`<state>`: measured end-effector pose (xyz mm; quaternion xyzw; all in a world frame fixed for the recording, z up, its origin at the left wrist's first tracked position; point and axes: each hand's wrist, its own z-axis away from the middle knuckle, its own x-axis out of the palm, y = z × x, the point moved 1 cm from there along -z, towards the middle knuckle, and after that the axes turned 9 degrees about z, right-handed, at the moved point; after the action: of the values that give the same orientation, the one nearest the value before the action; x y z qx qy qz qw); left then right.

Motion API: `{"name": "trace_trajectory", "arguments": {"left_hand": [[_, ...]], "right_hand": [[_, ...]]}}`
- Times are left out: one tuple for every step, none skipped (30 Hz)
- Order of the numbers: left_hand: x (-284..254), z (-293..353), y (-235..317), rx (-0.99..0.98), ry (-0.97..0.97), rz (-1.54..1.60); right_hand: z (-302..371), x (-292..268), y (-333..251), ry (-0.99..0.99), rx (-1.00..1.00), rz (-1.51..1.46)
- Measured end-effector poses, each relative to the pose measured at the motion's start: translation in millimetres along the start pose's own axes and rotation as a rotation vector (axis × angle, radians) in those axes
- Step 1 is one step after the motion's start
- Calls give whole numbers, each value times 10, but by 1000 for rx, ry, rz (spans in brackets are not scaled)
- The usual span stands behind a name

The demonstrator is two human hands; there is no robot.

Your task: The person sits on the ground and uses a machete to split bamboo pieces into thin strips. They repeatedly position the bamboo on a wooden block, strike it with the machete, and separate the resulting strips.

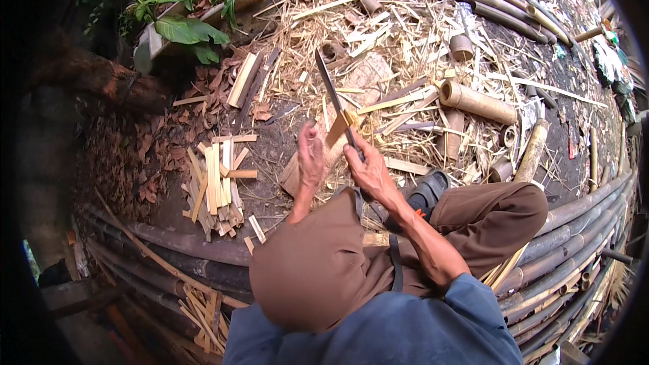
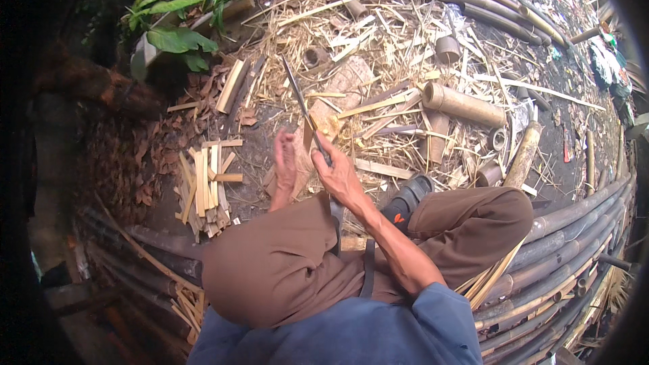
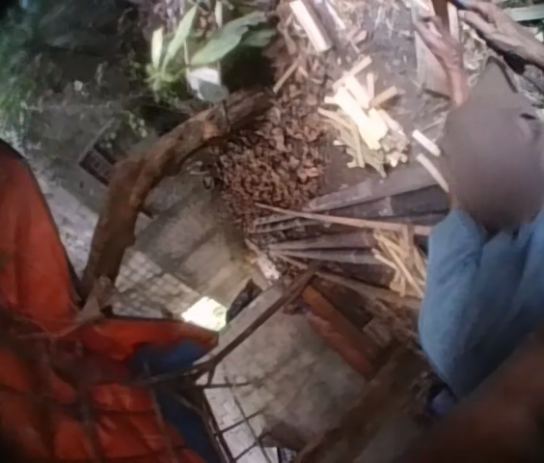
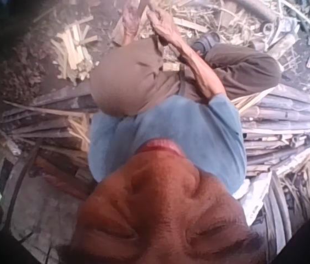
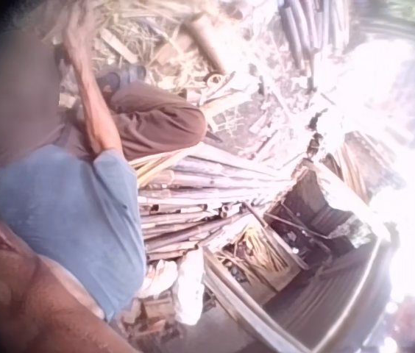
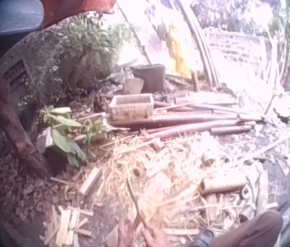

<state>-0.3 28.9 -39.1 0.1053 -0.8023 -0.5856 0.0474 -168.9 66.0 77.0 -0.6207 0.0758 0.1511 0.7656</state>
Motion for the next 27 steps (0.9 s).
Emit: {"name": "trace_trajectory", "arguments": {"left_hand": [[-27,-3,69,-90,-1,11],[-68,39,2,-178,3,19],[-127,49,-2,-252,7,22],[-163,53,-2,-320,14,25],[-196,95,27,-435,9,34],[-200,109,52,-459,-49,30],[-208,120,79,-482,-109,27],[-244,139,203,-514,-168,11],[-268,144,269,-518,-159,19],[-295,145,336,-535,-149,-3],[-315,161,411,-554,-143,-21],[-338,184,436,-573,-138,-39],[-366,220,389,-598,-125,-69],[-306,225,391,-570,-144,-47],[-217,166,359,-524,-166,-19],[-229,102,327,-482,-170,-9],[-195,67,318,-426,-172,-42],[-230,98,378,-410,-168,-50],[-176,79,441,-396,-181,-37],[-140,29,519,-377,-190,-30],[-126,14,617,-379,-179,-19],[-212,47,602,-392,-147,-41],[-187,13,595,-391,-137,-38],[-144,-10,623,-390,-123,-35],[-61,-57,673,-332,-150,-60],[50,-181,732,-254,-177,-79],[145,-282,746,-186,-211,-99]], "right_hand": [[-47,-78,-25,29,-26,25],[-76,-124,29,-12,62,76],[-114,-56,240,-17,59,54],[-183,45,523,-21,50,34],[-184,91,502,19,35,20],[-184,80,503,-2,100,20],[-227,31,495,-6,103,44],[-242,34,462,-20,113,57],[-249,63,376,74,27,18],[-272,11,301,60,-1,36],[-220,-88,116,63,-41,54],[-187,-150,26,65,-81,72],[-237,-49,254,34,-71,53],[-278,35,593,58,-81,109],[-385,127,978,94,-105,169],[-432,177,985,95,-104,201],[-475,185,994,105,-101,240],[-394,191,823,63,-65,207],[-330,103,623,39,-17,188],[-307,32,435,13,23,165],[-268,-24,286,68,-48,145],[-218,-91,68,-31,12,163],[-232,-89,173,15,-46,142],[-245,-47,377,58,-106,123],[-282,36,730,43,-56,149],[-389,117,1096,41,-20,176],[-449,180,1353,143,-85,240]]}}
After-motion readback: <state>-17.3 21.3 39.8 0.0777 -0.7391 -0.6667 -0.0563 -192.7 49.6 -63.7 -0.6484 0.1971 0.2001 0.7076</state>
